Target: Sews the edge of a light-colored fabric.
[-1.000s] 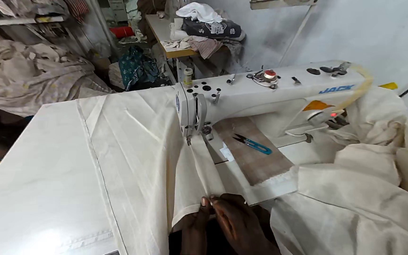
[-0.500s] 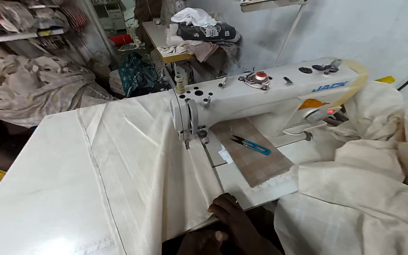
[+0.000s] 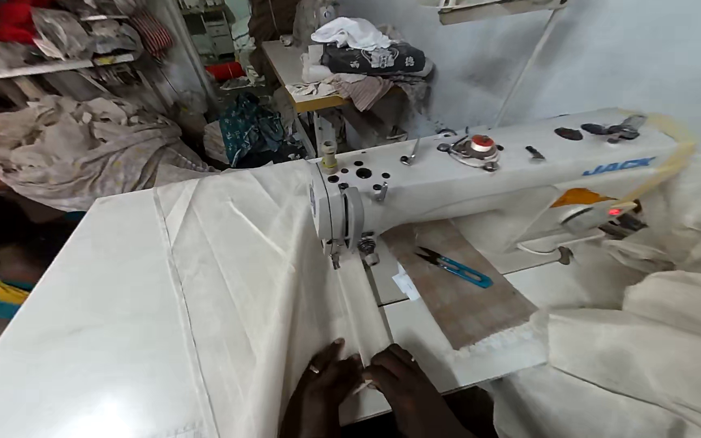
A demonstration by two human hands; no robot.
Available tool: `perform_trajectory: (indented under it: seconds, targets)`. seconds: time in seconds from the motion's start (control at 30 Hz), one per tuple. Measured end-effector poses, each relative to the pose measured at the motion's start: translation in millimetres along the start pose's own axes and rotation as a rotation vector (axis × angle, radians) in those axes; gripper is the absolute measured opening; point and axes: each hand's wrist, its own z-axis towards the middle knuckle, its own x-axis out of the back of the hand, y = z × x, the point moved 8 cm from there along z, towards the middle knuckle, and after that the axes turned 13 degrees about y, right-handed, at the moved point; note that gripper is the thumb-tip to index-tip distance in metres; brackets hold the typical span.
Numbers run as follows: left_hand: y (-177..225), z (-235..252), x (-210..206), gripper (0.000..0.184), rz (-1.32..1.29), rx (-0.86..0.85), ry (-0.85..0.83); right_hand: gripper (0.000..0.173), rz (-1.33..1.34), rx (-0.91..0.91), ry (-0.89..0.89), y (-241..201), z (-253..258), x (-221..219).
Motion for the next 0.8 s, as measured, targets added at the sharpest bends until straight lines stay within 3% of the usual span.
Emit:
perform_trajectory:
  seconds: [0.13, 0.33, 0.6, 0.73, 0.8]
  targets:
    - [-22.9, 29.1, 2.7, 0.029, -0.086, -0.116, 0.053, 0.011, 0.049, -0.018, 0.021, 16.8, 17.8, -9.5]
    - [-37.4, 68.7, 5.0, 0.033, -0.162, -0.179, -0.026, 0.013, 0.090, -0.057, 0.005, 34.2, 44.0, -22.6]
    - [-63.5, 120.8, 4.5, 0.037, -0.129, -0.013, -0.144, 0.018, 0.109, -0.165, -0.112, 63.0, 93.9, -46.5]
    - [-78.2, 146.6, 6.0, 0.025, -0.119, 0.039, -0.153, 0.024, 0.089, -0.198, -0.146, 79.5, 98.3, -59.8]
    - [-83.1, 155.2, 5.8, 0.019, -0.128, 0.047, -0.162, 0.027, 0.010, -0.166, -0.166, 84.5, 95.2, -46.1]
